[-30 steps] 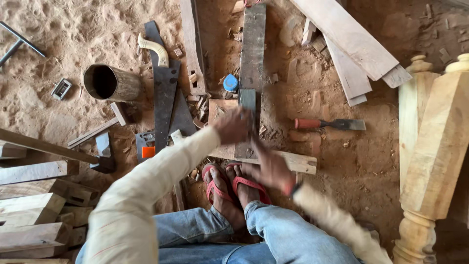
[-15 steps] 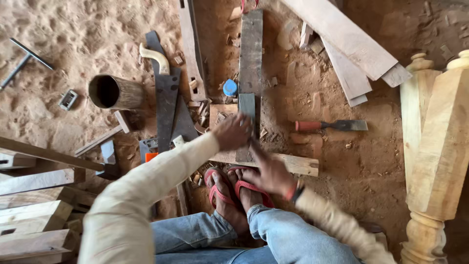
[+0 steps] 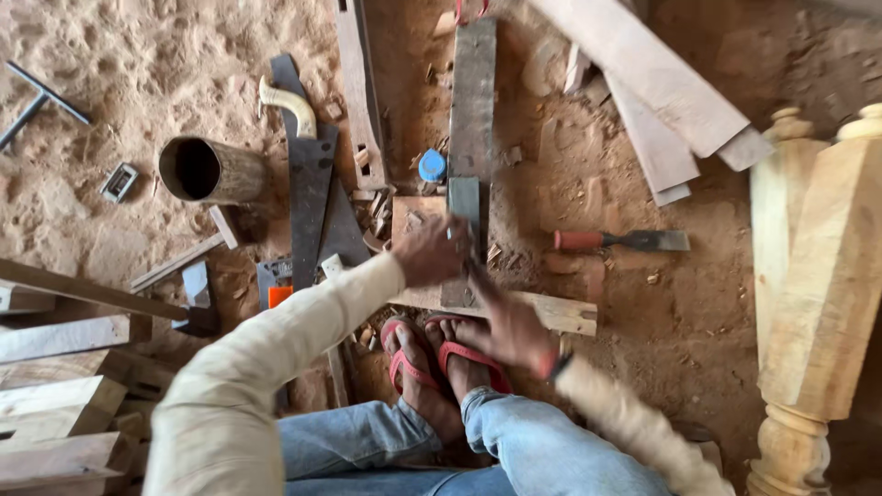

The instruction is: The person sits on the floor and sharpens a small metal blade on a grinding stone. They repeatedly rub the blade against the stone, occasionally pausing to inspect the edge before continuing the sharpening process.

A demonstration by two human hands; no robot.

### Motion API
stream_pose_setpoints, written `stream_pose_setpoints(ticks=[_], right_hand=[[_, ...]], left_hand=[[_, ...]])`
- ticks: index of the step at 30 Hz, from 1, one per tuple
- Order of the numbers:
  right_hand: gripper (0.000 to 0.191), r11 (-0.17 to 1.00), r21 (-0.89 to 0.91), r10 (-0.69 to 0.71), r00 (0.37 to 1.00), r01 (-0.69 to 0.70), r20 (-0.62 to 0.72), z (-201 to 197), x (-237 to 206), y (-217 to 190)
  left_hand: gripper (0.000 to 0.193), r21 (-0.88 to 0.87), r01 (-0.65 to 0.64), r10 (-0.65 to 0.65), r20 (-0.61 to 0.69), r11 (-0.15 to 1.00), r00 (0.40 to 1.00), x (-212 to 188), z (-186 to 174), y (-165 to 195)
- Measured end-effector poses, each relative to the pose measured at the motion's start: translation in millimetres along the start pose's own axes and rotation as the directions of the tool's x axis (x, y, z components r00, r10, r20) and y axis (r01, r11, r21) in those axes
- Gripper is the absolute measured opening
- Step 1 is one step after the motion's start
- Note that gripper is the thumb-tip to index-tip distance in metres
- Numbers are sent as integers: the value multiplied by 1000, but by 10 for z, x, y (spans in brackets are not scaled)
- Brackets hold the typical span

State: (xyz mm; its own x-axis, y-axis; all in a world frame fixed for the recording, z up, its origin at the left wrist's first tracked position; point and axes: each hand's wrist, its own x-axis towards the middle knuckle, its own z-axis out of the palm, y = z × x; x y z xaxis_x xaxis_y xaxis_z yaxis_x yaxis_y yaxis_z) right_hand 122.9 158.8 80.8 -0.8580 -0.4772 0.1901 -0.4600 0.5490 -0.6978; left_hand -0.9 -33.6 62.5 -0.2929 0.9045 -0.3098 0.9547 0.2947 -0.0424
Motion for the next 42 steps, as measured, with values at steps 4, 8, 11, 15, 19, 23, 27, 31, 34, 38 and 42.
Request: stream_pose_setpoints(ticks=[4, 8, 11, 15, 19, 23, 27, 31, 34, 38, 42], right_hand=[[112, 972, -25, 235, 952, -235, 196, 184, -94, 51], [109, 910, -286, 387, 864, -301, 322, -46, 548, 675], [109, 949, -224, 278, 924, -222, 262, -136, 640, 675], [109, 988, 110, 101, 990, -112, 98, 89, 38, 108], [124, 878, -126, 468, 775, -461, 424, 237, -61, 113], [113, 956, -251, 197, 964, -149, 179, 73, 532, 579], [112, 868, -141, 495, 814, -476, 304, 11, 506, 430], [111, 927, -6, 368, 905, -375, 212, 238, -129, -92], [110, 960, 15, 276, 956, -279, 97, 317, -80, -28], [106, 774, -440, 624, 669, -456, 404, 111, 625, 464], [108, 915, -111, 404, 864, -389, 301, 13, 605, 437]], left_hand=[[55, 57, 46, -39, -123, 997, 992, 44, 321, 21], [61, -67, 252, -259, -135, 965, 956, 313, 188, -489], [62, -100, 306, -314, -80, 947, 946, 304, -67, -533], [59, 27, 82, -83, 16, 996, 996, 23, -73, -26], [43, 216, -90, 68, 104, 972, 992, 24, 192, 26], [53, -41, 261, -264, -152, 964, 952, 303, 156, -466], [35, -21, 292, -292, -19, 956, 956, 306, 3, -393], [45, -37, 86, -91, -163, 996, 982, 45, 255, 135], [39, 88, 39, -25, -154, 995, 988, 80, 480, 47], [39, -36, 208, -210, -245, 978, 947, 325, 299, -534], [28, 9, 164, -162, -92, 986, 982, 234, -140, -475]])
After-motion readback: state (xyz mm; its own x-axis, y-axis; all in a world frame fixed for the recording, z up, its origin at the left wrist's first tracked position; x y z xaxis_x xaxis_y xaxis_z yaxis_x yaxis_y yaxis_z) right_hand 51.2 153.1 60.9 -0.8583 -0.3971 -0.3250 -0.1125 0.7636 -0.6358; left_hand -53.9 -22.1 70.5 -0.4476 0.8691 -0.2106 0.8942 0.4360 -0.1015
